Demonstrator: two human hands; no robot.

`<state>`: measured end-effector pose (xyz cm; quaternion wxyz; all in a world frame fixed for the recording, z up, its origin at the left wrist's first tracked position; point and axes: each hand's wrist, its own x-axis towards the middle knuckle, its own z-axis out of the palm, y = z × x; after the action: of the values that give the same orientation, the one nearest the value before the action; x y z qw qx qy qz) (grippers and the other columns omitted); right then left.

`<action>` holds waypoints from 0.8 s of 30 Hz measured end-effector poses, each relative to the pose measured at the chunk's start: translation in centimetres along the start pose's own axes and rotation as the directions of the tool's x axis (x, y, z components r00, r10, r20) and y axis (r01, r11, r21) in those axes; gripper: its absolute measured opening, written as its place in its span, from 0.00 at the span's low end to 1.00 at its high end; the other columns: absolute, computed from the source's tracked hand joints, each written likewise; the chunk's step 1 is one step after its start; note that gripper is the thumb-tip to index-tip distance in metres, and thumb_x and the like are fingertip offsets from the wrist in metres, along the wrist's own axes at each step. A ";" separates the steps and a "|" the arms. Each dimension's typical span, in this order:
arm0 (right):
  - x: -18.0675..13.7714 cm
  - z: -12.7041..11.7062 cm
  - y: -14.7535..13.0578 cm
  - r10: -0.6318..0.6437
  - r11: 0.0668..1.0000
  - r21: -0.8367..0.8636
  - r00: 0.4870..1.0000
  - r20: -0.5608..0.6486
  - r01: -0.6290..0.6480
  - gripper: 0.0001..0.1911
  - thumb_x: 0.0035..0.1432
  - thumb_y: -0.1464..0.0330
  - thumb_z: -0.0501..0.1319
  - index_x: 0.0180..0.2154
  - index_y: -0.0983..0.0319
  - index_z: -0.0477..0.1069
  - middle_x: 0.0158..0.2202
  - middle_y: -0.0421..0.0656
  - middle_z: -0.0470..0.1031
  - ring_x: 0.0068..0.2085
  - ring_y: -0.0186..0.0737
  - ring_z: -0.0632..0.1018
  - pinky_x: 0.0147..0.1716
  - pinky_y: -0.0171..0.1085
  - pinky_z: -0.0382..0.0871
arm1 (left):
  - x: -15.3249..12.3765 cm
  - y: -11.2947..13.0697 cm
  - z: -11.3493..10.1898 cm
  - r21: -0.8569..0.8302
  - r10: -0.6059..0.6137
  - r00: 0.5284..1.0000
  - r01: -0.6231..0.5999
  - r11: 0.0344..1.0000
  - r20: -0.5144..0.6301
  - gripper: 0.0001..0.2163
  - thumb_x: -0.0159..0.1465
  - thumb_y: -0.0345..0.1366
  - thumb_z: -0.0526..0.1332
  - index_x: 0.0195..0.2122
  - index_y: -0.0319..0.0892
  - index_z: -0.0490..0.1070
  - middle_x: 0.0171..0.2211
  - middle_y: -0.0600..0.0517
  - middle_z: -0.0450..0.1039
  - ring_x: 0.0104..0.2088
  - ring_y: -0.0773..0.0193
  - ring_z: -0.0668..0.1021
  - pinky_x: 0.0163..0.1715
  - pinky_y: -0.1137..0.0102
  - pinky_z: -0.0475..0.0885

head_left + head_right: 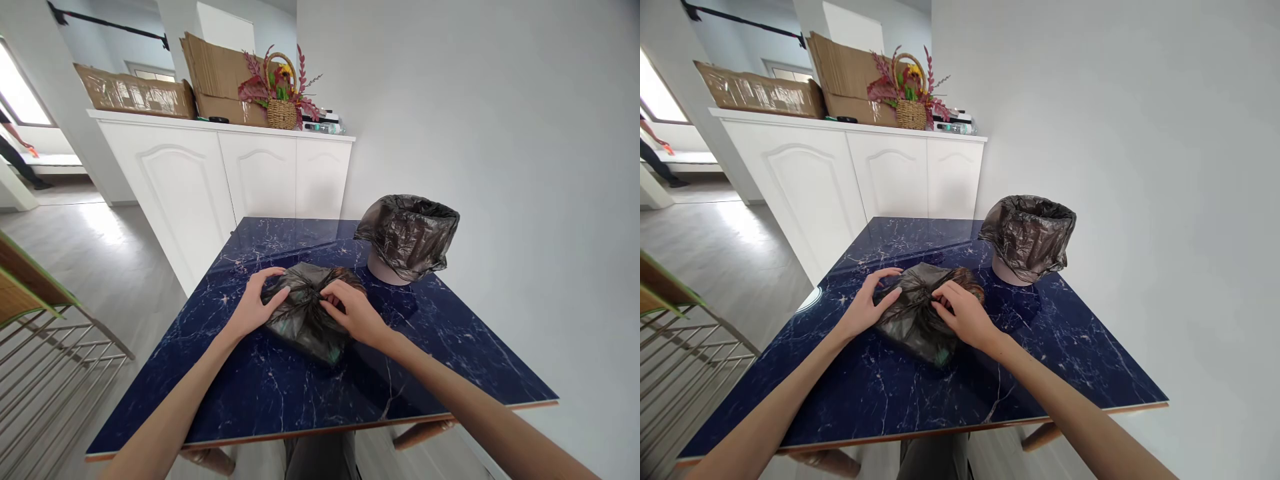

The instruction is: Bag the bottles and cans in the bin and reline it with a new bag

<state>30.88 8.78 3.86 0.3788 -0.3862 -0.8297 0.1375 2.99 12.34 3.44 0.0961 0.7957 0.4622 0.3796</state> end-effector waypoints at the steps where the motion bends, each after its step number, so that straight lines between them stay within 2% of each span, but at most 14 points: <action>1: 0.2 0.1 -0.3 -0.020 1.000 0.006 1.000 0.007 0.020 0.05 0.74 0.66 0.58 0.47 0.57 0.73 0.44 0.45 0.77 0.41 0.41 0.79 0.45 0.39 0.74 | -0.1 0.2 -0.1 -0.028 0.019 0.999 -0.018 0.999 0.029 0.20 0.75 0.50 0.57 0.64 0.50 0.66 0.65 0.46 0.72 0.64 0.52 0.72 0.63 0.59 0.68; 3: 0.5 0.2 -0.8 -0.062 0.998 0.007 0.998 0.012 0.062 0.07 0.76 0.65 0.57 0.48 0.56 0.73 0.46 0.46 0.78 0.43 0.42 0.79 0.46 0.40 0.74 | -0.3 0.7 0.0 -0.044 0.070 0.996 -0.067 0.997 0.063 0.21 0.74 0.50 0.60 0.65 0.52 0.68 0.64 0.47 0.73 0.66 0.50 0.71 0.67 0.55 0.63; 6: 0.4 0.0 -1.0 -0.113 0.993 -0.017 0.994 0.002 0.113 0.08 0.77 0.65 0.56 0.49 0.56 0.74 0.47 0.47 0.78 0.44 0.43 0.80 0.45 0.40 0.74 | -0.3 1.0 0.4 0.003 0.093 0.995 -0.093 0.996 0.022 0.16 0.73 0.47 0.61 0.58 0.50 0.74 0.57 0.48 0.79 0.60 0.50 0.74 0.66 0.53 0.61; 9: -0.3 -0.6 -1.1 -0.147 0.989 -0.037 0.989 -0.012 0.147 0.09 0.77 0.66 0.55 0.49 0.56 0.74 0.46 0.47 0.79 0.45 0.44 0.81 0.46 0.40 0.75 | -0.2 1.1 0.7 -0.010 0.019 0.998 -0.019 1.000 -0.065 0.12 0.72 0.47 0.62 0.47 0.47 0.78 0.47 0.48 0.83 0.52 0.50 0.77 0.60 0.55 0.67; 12: -1.7 -1.8 -1.0 -0.169 0.984 -0.071 0.985 -0.045 0.165 0.09 0.77 0.67 0.55 0.49 0.56 0.74 0.45 0.46 0.79 0.46 0.44 0.81 0.46 0.41 0.76 | -0.1 0.9 0.7 -0.034 -0.051 0.989 0.047 0.998 -0.142 0.13 0.71 0.49 0.63 0.40 0.46 0.79 0.41 0.48 0.83 0.47 0.51 0.78 0.56 0.57 0.70; 17: -5.1 -4.5 -0.8 -0.199 0.970 -0.168 0.972 -0.128 0.176 0.06 0.75 0.69 0.60 0.50 0.56 0.74 0.45 0.47 0.80 0.46 0.44 0.82 0.45 0.42 0.77 | 0.2 -0.2 0.4 -0.123 -0.239 0.924 0.211 0.970 -0.298 0.18 0.70 0.54 0.62 0.40 0.44 0.78 0.40 0.47 0.83 0.43 0.53 0.80 0.48 0.61 0.74; 21: -8.0 -6.2 -1.2 -0.212 0.960 -0.216 0.969 -0.130 0.180 0.09 0.74 0.73 0.60 0.51 0.56 0.74 0.47 0.47 0.80 0.48 0.44 0.82 0.46 0.42 0.78 | 0.4 -1.5 0.6 -0.203 -0.344 0.889 0.293 0.934 -0.301 0.22 0.70 0.58 0.59 0.39 0.42 0.77 0.36 0.47 0.83 0.35 0.56 0.82 0.36 0.65 0.75; 24: -9.9 -6.9 -1.9 -0.188 0.957 -0.238 0.979 -0.077 0.165 0.08 0.73 0.73 0.61 0.50 0.56 0.74 0.54 0.50 0.78 0.51 0.46 0.81 0.47 0.43 0.78 | 0.6 -1.8 0.8 -0.205 -0.349 0.875 0.293 0.934 -0.335 0.21 0.71 0.57 0.58 0.40 0.42 0.76 0.35 0.47 0.82 0.35 0.55 0.82 0.36 0.64 0.74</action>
<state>38.98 -0.26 4.33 0.3829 -0.3581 -0.8514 -0.0132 2.48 13.93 2.30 0.1287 0.6135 0.5683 0.5330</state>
